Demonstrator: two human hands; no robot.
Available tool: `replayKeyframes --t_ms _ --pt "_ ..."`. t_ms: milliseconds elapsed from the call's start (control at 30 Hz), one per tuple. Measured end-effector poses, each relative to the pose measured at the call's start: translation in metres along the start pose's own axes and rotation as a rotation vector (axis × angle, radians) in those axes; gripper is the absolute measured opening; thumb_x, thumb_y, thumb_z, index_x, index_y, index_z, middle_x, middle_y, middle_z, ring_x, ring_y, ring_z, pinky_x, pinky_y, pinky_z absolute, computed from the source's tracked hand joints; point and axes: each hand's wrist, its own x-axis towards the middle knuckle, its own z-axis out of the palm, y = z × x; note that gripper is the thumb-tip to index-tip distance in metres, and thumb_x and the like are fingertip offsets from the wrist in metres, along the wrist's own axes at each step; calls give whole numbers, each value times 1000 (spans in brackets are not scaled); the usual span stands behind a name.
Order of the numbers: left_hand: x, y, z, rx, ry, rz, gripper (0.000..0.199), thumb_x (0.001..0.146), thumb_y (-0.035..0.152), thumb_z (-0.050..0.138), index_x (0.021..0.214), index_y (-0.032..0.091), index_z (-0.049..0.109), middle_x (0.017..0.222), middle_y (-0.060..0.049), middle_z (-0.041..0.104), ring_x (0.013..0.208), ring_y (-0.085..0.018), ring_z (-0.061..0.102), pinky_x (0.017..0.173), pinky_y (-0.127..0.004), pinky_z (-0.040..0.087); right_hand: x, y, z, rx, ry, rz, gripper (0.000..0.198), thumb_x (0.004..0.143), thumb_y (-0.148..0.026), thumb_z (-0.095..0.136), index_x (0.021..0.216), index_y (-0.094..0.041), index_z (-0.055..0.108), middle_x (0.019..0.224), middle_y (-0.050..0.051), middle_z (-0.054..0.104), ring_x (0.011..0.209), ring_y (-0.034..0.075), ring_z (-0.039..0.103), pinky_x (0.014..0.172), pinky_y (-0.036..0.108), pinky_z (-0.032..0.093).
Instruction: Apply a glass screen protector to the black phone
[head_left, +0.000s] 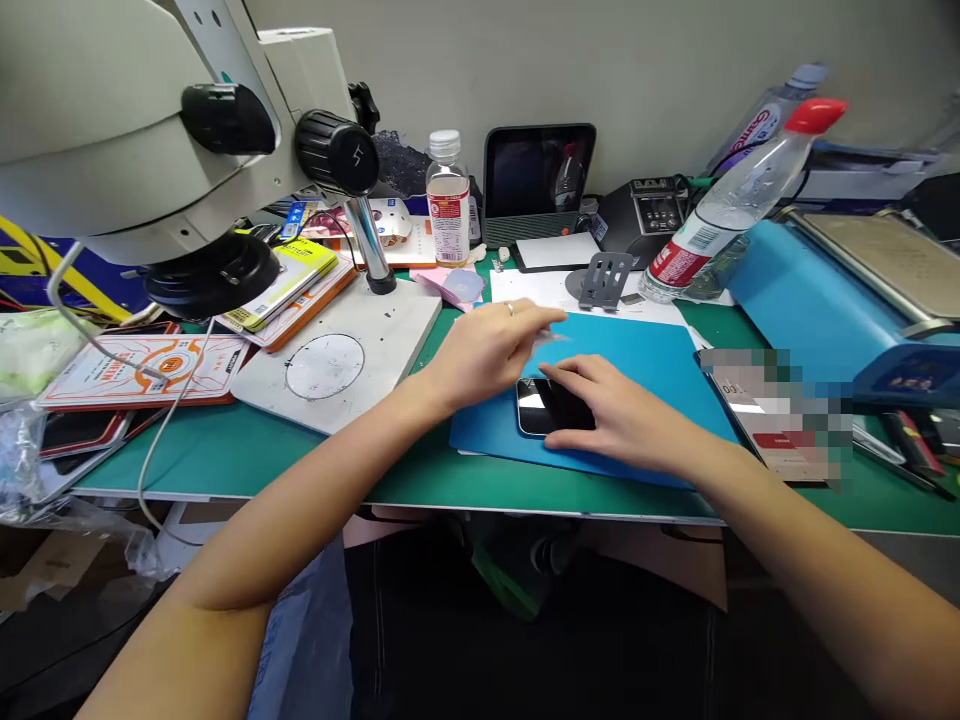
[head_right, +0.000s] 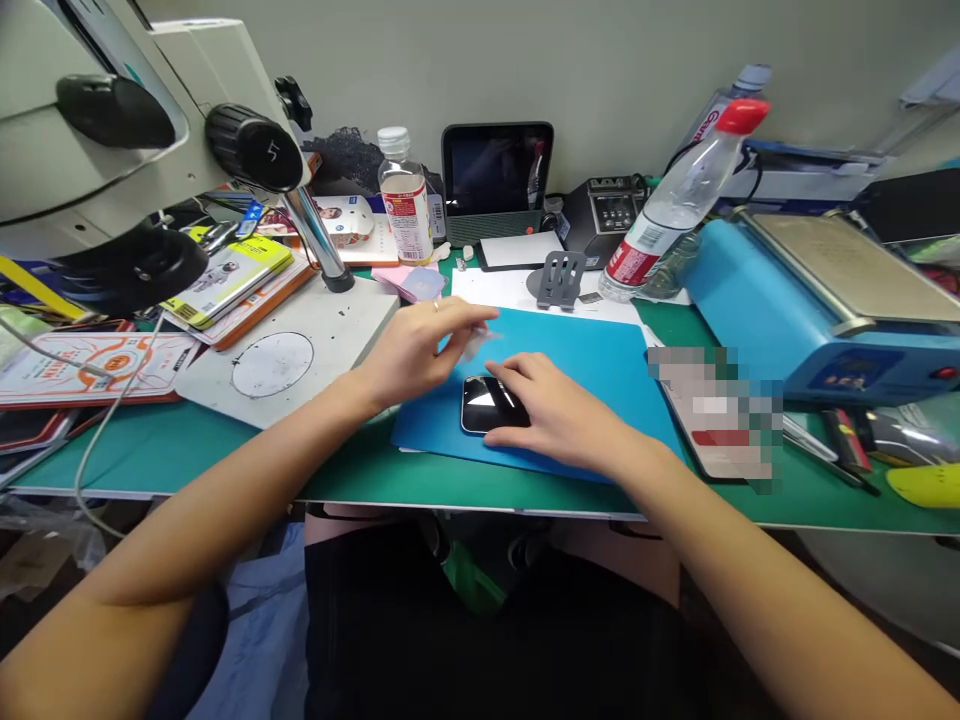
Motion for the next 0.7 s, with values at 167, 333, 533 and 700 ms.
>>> replayKeyframes --t_ms 167,333,533,700 --pt "-11 1 16 -110 85 -109 30 101 5 50 125 17 63 107 -6 74 98 -16 71 83 -29 57 5 2 -2 14 10 -45 74 77 -56 79 139 -21 61 123 15 61 117 37 60 99 56 55" --pt "-11 -4 21 -123 126 -235 38 101 10 46 137 17 54 128 -13 70 119 -23 67 97 -39 56 7 10 -6 -24 43 -206 70 80 -51 78 139 -17 61 124 17 61 112 34 64 95 51 58" --pt "-17 -6 19 -95 60 -310 40 104 25 41 143 17 46 134 -15 69 129 -28 62 108 -49 49 35 22 -18 -148 54 -437 64 79 -49 80 129 -10 65 121 19 64 106 33 66 85 46 62" --pt "-17 -3 14 -52 33 -295 37 95 26 43 129 17 56 126 -12 67 112 -25 61 99 -45 50 49 31 -15 -276 345 -559 71 88 -41 73 142 0 54 128 26 67 114 39 66 93 53 59"
